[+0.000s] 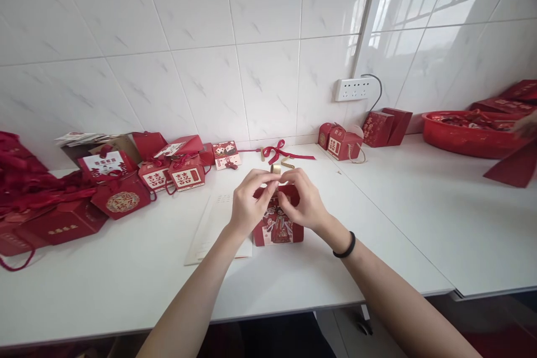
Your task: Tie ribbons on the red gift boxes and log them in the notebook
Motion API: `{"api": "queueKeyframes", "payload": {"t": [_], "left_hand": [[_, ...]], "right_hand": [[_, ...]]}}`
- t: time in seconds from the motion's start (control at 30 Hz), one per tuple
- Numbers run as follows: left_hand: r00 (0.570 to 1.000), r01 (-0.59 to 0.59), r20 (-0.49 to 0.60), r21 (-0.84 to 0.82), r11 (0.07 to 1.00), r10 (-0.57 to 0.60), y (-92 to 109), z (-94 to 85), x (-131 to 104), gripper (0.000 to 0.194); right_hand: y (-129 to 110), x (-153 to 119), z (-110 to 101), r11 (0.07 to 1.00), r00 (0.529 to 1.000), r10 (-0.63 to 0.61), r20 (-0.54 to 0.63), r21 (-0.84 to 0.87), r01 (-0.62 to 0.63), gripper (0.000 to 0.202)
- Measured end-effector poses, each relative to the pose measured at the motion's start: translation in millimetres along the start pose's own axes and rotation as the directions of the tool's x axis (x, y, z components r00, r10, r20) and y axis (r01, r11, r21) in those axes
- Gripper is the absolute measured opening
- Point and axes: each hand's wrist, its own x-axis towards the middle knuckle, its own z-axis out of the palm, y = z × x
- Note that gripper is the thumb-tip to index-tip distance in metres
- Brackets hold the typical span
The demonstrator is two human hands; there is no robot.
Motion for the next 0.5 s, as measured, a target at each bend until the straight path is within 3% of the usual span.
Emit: {"api": "queueKeyframes", "payload": {"t": [0.1, 0.33, 0.5], "left_hand": [[0.999, -0.040, -0.023, 0.062, 0.997, 0.042, -0.1, 1.1, -0.8, 0.019], [0.999, -0.039, -0.025, 0.039, 0.998, 0.040, -3.6, 1.9, -3.6, 0.024], [1.000, -0.021, -0.023, 0.027, 0.999, 0.021, -4.8, 2.1, -4.7, 0.024]], "right_hand": [[-1.3, 0.6, 0.7, 0.998, 0.999, -0.033, 0.015, -0.044, 0.034, 0.009], [-1.1, 2.3, -3.1, 0.977, 0.975, 0.196, 0.107, 0.063, -0.204, 0.007], [-0.4, 4.4, -5.1, 0.947, 0.948, 0.285, 0.139, 0.113, -0.301, 0.007]]}}
